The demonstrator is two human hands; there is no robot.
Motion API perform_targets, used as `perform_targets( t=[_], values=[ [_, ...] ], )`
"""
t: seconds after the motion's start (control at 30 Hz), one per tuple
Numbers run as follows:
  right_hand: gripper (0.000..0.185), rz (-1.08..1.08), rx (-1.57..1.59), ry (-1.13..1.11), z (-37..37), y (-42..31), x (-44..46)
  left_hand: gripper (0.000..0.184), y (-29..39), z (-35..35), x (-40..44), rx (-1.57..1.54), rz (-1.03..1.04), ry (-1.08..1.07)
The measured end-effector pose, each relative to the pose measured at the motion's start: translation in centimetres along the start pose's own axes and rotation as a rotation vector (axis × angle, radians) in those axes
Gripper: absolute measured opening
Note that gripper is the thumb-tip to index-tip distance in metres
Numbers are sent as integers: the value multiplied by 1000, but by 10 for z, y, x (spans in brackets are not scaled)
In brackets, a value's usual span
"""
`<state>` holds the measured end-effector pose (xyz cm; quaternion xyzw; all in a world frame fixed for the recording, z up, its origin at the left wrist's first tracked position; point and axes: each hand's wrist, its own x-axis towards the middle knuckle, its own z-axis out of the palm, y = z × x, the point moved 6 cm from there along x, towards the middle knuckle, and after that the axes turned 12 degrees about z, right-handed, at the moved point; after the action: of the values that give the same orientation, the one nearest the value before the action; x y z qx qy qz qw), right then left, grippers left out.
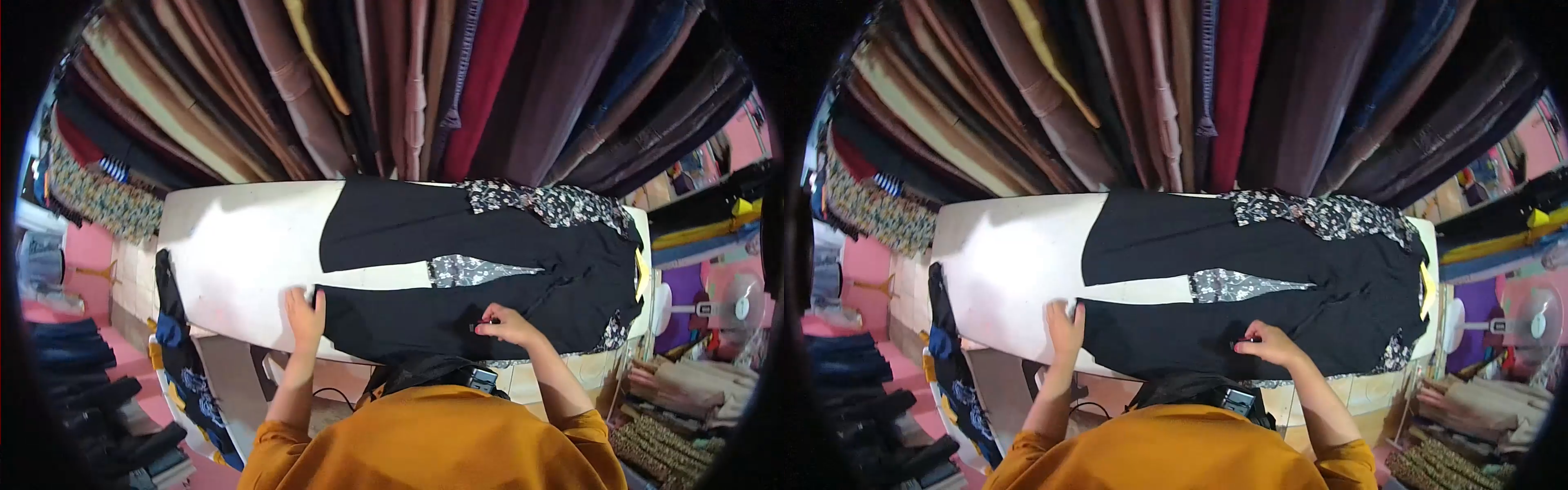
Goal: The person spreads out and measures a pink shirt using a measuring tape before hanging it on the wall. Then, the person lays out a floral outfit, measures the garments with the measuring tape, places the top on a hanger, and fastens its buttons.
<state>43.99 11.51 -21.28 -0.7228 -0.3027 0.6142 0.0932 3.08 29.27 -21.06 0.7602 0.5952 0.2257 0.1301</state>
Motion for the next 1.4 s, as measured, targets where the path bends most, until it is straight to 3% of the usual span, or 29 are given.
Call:
perform_targets(
  t=[0.1, 0.13, 0.2, 0.23, 0.3, 0.4, 0.47, 0.53, 0.67, 0.7, 0.8, 0.83, 0.9, 0.93, 0.97, 1.07, 1.27, 1.33, 1.4],
  values=[
    [45, 44, 26, -5, 19, 31, 18, 52, -23, -2, -87, -108, -362, -125],
    [44, 26, 52, 5, 21, 33, 18, 55, -11, -5, -99, -156, -390, -179],
    [37, 10, 102, -17, 21, 35, 20, 45, 10, -4, -113, -103, -171, -122],
    [30, 3, 173, -21, 21, 36, 20, 45, 14, -3, -117, -95, -184, -108],
    [28, -34, 170, -39, 23, 38, 22, 34, 13, 10, -118, -420, -333, -128],
    [27, -93, 168, -35, 25, 38, 18, 27, -12, 32, -128, -497, -386, -77],
    [38, -182, 117, 65, 24, 48, 29, 26, -34, 35, -139, -464, -374, -20],
    [38, -194, 155, 71, 23, 51, 29, 25, -38, 25, -145, -713, -445, 148],
    [40, -182, 359, 84, 20, 48, 21, 22, -29, -3, -166, -412, -519, 89],
    [43, -178, 359, 122, 19, 44, 14, 22, -23, -4, -169, -414, -517, 97],
    [48, -225, 381, 111, 24, 24, -14, 23, 17, -24, -163, 73, -174, 366],
    [50, -268, 406, 60, 28, 17, -23, 25, 37, -23, -153, 50, -90, 309],
    [48, -290, 413, 11, 37, 9, -35, 24, 94, -10, -141, -410, -64, 211],
    [47, -312, 419, -43, 43, 4, -41, 31, 121, 5, -136, -431, 134, 93],
    [47, -320, 410, -59, 48, 0, -46, 30, 157, 10, -134, -639, 192, -30],
    [48, -350, 356, -90, 60, -4, -55, 29, 203, 47, -146, -1093, -91, -284],
    [54, -446, 274, 36, 62, 18, -39, 14, 201, 65, -149, -1149, -85, -331],
    [55, -444, 127, 236, 42, 23, -43, 11, 171, 54, -139, -864, -81, -273],
    [54, -412, 166, 349, 5, 44, -38, 10, 121, 14, -114, -488, -52, -51]
  ],
)
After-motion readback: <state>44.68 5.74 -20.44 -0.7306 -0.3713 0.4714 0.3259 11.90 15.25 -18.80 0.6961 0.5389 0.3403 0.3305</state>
